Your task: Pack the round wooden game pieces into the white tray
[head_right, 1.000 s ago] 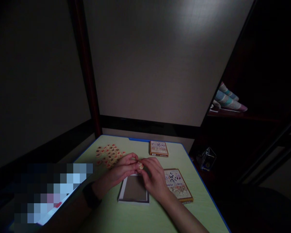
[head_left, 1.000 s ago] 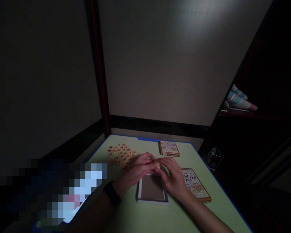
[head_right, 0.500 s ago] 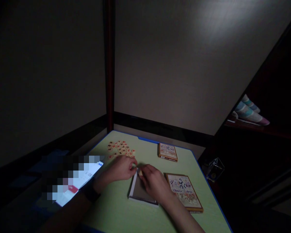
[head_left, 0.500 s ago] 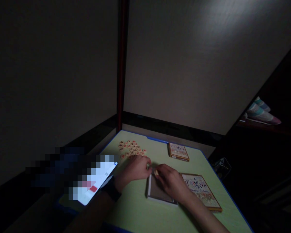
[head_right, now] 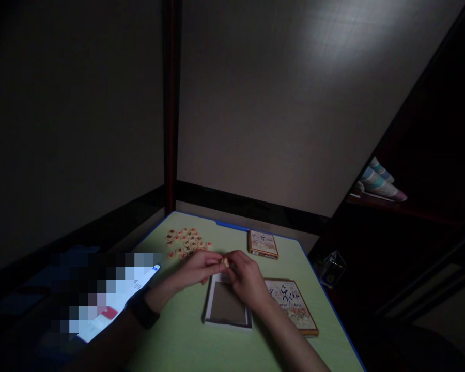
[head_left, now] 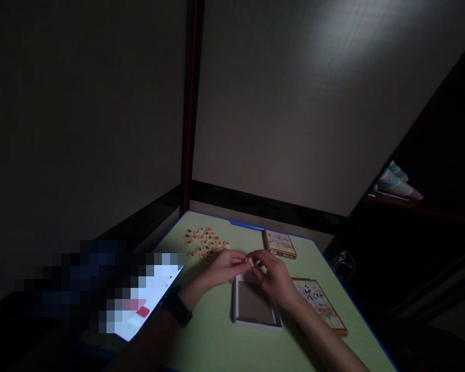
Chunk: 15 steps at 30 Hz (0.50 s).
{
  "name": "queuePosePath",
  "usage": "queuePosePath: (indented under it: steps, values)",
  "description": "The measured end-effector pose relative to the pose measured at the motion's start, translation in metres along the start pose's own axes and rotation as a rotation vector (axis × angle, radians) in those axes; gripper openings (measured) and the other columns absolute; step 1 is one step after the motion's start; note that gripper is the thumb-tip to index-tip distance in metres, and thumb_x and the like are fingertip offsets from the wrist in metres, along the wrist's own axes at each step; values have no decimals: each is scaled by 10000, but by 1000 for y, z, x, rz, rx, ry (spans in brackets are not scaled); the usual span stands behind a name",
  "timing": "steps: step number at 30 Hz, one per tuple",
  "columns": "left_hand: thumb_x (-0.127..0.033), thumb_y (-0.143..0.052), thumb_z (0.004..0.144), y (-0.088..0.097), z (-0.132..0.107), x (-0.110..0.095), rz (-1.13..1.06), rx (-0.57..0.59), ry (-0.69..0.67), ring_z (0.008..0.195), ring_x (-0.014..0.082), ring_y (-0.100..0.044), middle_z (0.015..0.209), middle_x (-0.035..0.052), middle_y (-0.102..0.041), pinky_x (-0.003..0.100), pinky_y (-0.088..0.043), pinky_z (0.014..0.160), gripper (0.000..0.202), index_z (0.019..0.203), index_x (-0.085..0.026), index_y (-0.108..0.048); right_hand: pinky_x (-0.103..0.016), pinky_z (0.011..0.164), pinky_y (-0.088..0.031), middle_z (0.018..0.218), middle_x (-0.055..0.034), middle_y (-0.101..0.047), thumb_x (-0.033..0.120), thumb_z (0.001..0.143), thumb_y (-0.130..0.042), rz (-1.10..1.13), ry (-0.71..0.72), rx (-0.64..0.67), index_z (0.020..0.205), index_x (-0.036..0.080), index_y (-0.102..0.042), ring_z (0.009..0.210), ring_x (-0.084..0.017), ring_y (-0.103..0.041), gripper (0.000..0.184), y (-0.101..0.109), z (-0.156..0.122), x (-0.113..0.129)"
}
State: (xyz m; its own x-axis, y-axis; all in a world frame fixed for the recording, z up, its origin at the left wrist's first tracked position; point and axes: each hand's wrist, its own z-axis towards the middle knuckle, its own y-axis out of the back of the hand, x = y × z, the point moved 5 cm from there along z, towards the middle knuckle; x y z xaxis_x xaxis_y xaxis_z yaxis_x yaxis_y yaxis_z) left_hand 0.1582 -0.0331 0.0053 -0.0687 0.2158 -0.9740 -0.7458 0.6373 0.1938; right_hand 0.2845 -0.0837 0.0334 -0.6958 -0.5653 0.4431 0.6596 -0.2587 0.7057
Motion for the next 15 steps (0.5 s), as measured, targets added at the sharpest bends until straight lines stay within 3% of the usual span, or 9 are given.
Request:
queuePosePath:
  steps: [4, 9, 13, 15]
  values:
    - [-536, -696, 702, 9, 1, 8, -171, -45, 12, 438, 51, -381, 712, 44, -649, 209, -237, 417, 507, 935, -87, -695, -298, 711, -523, 913, -62, -710, 235, 848, -628, 83, -90, -66, 967, 193, -664, 779, -179, -651, 131, 4, 7, -5]
    - [-557, -689, 710, 10, -3, 2, -203, -25, 63, 422, 46, -389, 587, -7, -575, 193, -178, 402, 508, 944, -107, -710, -311, 730, -538, 877, -55, -723, 316, 784, -697, 281, -228, -63, 946, 182, -685, 770, -187, -673, 211, 4, 8, -19]
    - [-588, -648, 735, 12, -4, -1, -196, -91, 94, 428, 38, -423, 810, 68, -698, 188, -180, 387, 523, 954, -116, -698, -296, 704, -529, 845, -47, -706, 352, 753, -707, 282, -305, -50, 981, 170, -649, 755, -181, -662, 297, 8, 12, -44]
    - [-584, -643, 739, 16, -2, 4, -180, -159, 134, 432, 36, -439, 935, 108, -719, 184, -191, 382, 515, 942, -112, -686, -274, 661, -495, 782, -37, -696, 315, 746, -705, 120, -325, 93, 907, 166, -658, 709, -170, -637, 224, 4, 17, -58]
